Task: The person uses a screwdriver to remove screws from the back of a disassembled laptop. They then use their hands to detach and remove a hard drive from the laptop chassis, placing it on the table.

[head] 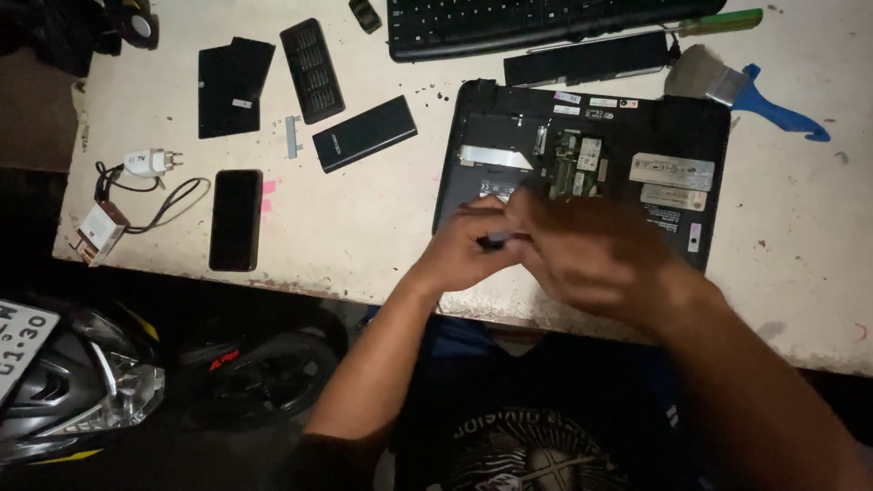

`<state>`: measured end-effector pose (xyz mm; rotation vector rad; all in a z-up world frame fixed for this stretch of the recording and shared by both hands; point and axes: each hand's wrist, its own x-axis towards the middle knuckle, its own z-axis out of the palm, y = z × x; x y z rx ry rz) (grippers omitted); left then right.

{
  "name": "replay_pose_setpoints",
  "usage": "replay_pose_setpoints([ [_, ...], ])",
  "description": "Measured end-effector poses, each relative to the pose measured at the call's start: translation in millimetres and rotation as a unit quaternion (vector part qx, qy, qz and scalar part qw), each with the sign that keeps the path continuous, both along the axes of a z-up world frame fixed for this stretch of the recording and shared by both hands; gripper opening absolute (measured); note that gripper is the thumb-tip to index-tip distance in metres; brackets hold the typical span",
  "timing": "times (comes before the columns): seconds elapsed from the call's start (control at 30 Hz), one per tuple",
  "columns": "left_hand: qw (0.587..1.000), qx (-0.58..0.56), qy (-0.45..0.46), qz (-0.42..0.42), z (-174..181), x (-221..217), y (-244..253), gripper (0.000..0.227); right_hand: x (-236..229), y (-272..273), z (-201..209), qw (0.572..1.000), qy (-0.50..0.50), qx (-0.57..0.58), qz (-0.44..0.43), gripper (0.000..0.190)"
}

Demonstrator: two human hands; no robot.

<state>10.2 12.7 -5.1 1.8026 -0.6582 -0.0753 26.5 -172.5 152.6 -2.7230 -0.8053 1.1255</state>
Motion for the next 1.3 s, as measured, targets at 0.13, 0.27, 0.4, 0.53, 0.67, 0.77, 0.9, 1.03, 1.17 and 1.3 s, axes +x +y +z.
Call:
replay_pose_setpoints([
  [0.13,0.999,0.000,0.001,0.033,19,0,-2,0.024,-1,9,18,0.977,0.066,0.027,-0.203,0.036],
  [0.27,0.993,-0.093,0.068,-0.007,17,2,10,0.037,-1,8,28,0.997,0.012,-0.031,-0.062,0.020],
  [0.4,0.980,-0.163,0.110,0.008,23,3,9,0.033,5,1,18,0.998,-0.001,-0.025,-0.054,0.036],
  [0.53,0.980,-0.166,0.106,0.014,20,2,9,0.029,4,-5,10,0.999,-0.030,0.021,-0.034,0.039],
  [0.67,0.982,-0.158,0.102,0.023,20,2,8,0.025,7,-16,-10,0.996,-0.064,0.062,-0.008,0.028],
  [0.77,0.974,-0.186,0.125,0.024,18,2,7,0.022,11,-22,-14,0.998,-0.025,0.056,-0.027,0.042],
  [0.9,0.979,-0.158,0.125,0.039,19,2,8,0.021,8,-35,-21,0.993,-0.002,0.066,-0.101,0.018],
  [1.03,0.978,-0.163,0.128,0.034,15,2,8,0.020,3,-59,-40,0.951,-0.101,0.281,-0.079,0.026],
  [1.17,0.982,-0.155,0.105,0.034,20,3,8,0.019,0,-64,-27,0.939,-0.023,0.229,-0.255,0.021],
  [1.3,0.986,-0.132,0.091,0.042,18,4,5,0.018,-7,-90,-59,0.899,-0.052,0.297,-0.316,0.018],
])
